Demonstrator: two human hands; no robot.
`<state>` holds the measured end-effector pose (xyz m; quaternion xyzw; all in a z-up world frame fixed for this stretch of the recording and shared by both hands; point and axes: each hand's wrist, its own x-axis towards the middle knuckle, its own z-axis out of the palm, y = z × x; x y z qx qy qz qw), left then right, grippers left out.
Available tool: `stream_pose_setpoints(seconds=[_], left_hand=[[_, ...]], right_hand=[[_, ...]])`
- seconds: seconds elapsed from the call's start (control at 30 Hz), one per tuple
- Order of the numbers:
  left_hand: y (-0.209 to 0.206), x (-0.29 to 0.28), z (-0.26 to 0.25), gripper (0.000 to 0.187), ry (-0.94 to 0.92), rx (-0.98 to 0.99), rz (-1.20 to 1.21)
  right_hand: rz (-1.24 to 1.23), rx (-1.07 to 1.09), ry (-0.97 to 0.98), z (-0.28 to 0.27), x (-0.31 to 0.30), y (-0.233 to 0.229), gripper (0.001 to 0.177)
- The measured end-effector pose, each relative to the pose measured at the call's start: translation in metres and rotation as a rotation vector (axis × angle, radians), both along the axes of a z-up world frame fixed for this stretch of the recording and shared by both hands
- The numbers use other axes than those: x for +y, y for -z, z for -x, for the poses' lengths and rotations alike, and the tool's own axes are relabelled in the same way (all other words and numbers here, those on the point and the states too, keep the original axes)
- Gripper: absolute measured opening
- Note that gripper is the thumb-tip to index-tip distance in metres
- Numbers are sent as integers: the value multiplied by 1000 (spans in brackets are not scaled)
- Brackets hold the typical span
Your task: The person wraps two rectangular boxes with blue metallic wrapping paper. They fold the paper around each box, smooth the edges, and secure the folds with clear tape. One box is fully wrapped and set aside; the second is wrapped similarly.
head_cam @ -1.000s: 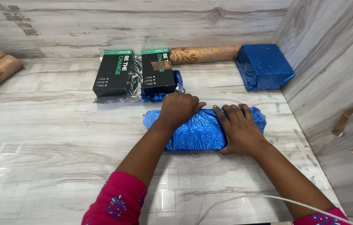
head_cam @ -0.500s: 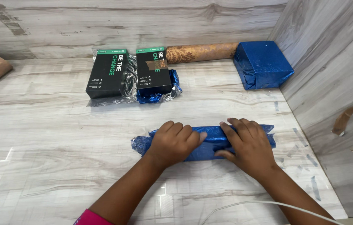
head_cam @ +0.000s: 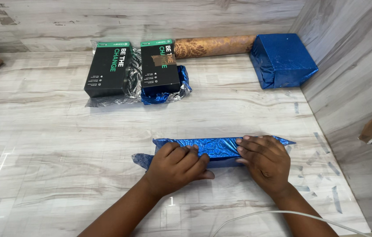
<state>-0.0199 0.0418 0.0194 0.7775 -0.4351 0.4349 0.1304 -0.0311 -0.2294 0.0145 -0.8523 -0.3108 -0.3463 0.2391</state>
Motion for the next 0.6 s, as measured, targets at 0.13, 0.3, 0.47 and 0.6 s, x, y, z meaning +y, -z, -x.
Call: stream_pose_setpoints(seconds=[0.13,0.3,0.47,0.6], left_hand=[[7,0,8,7,-90,-7,-6],[9,-2,4,8,-40,-26,58],[1,-3,3,15,-14,114,105],[-6,-3,-2,23,24,192,136]], right_hand=[[-57,24,-25,1,-1,5,17],[-81,26,-59,2,-5,7,10],[-109,111,-72,-1,-8,2,10],[-121,175,-23,1,-7,1,8]])
